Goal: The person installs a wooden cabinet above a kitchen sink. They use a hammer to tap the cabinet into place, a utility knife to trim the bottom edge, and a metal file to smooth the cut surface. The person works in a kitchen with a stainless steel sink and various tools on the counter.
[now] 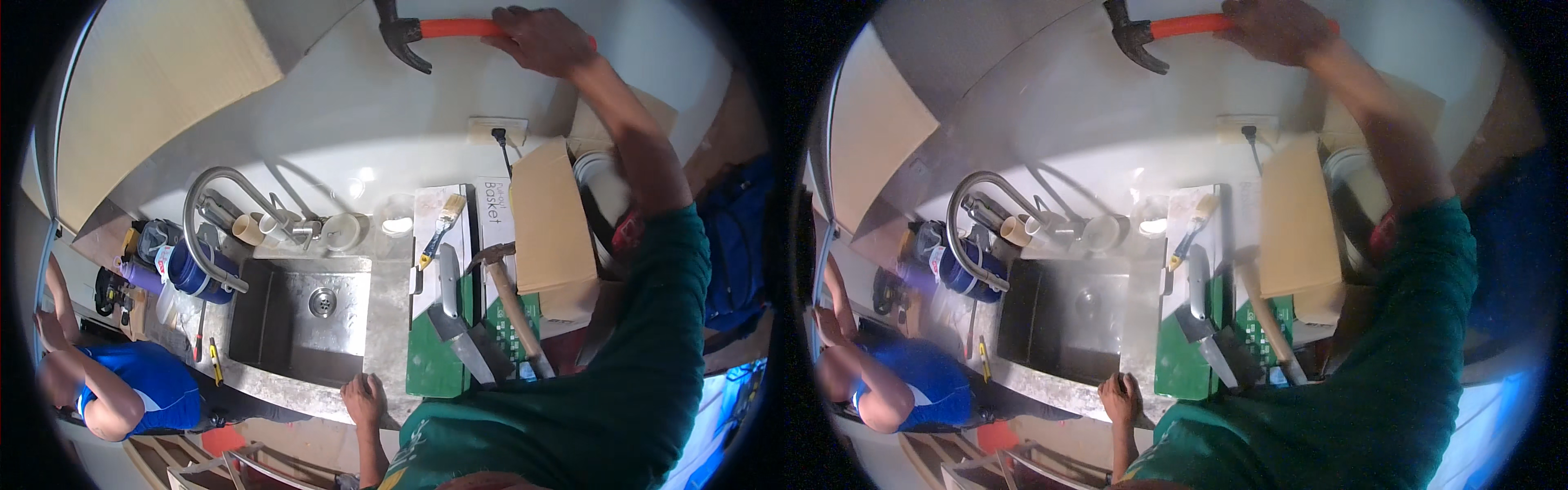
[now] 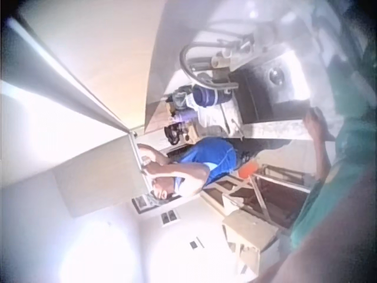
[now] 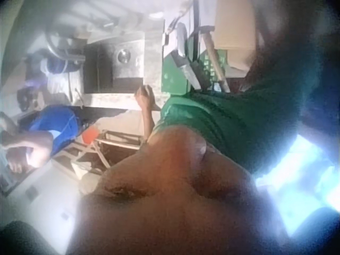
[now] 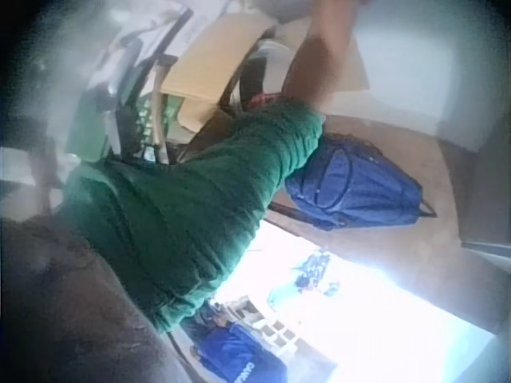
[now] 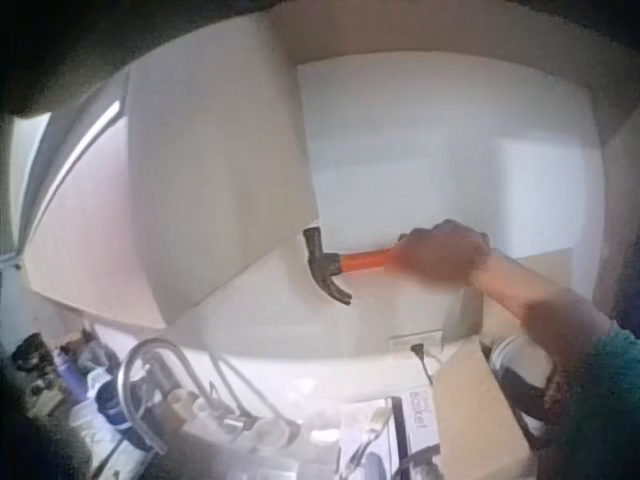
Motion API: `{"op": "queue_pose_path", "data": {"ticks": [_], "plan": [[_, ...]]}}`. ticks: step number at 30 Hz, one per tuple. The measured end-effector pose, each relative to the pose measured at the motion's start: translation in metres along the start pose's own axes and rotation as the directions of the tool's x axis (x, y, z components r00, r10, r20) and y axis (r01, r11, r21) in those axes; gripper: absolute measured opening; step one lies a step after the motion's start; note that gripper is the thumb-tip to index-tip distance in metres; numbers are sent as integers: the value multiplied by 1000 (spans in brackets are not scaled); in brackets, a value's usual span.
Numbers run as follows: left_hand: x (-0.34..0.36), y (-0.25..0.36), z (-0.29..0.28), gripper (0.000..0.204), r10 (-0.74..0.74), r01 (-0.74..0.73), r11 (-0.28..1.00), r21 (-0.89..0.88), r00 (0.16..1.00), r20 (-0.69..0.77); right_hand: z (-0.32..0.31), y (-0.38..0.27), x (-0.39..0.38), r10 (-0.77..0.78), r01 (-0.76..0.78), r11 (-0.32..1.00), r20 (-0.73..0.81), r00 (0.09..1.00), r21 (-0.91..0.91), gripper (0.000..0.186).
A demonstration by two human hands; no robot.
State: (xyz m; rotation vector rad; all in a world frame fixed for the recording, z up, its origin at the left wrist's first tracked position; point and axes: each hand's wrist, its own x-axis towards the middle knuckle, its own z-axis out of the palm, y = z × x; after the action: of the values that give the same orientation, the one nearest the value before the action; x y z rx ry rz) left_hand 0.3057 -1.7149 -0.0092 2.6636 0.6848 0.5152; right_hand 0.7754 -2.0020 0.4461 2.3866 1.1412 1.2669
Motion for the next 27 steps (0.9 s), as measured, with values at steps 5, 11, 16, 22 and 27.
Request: {"op": "queue_pose_path", "data": {"ticks": [5, 11, 16, 22, 27], "plan": [[4, 8, -7, 20, -8, 8, 1000, 15, 999, 32, -14, -10, -7, 4, -9, 999, 165, 986, 34, 38], [-1, -2, 0, 21, 22, -22, 1000, 9, 1000, 5, -39, -5, 15, -27, 32, 999, 137, 990, -33, 42], [3, 4, -5, 21, -1, 1, 1000, 14, 999, 48, -21, 5, 3, -50, 45, 998, 137, 989, 34, 37], [0, 3, -5, 22, -3, 3, 1000, 3, 1000, 13, -53, -26, 8, 44, -38, 999, 212, 976, -32, 37], [2, 0, 1, 22, 18, -19, 1000, -18, 999, -41, -40, -26, -16, -48, 45, 994, 30, 998, 98, 34]]}}
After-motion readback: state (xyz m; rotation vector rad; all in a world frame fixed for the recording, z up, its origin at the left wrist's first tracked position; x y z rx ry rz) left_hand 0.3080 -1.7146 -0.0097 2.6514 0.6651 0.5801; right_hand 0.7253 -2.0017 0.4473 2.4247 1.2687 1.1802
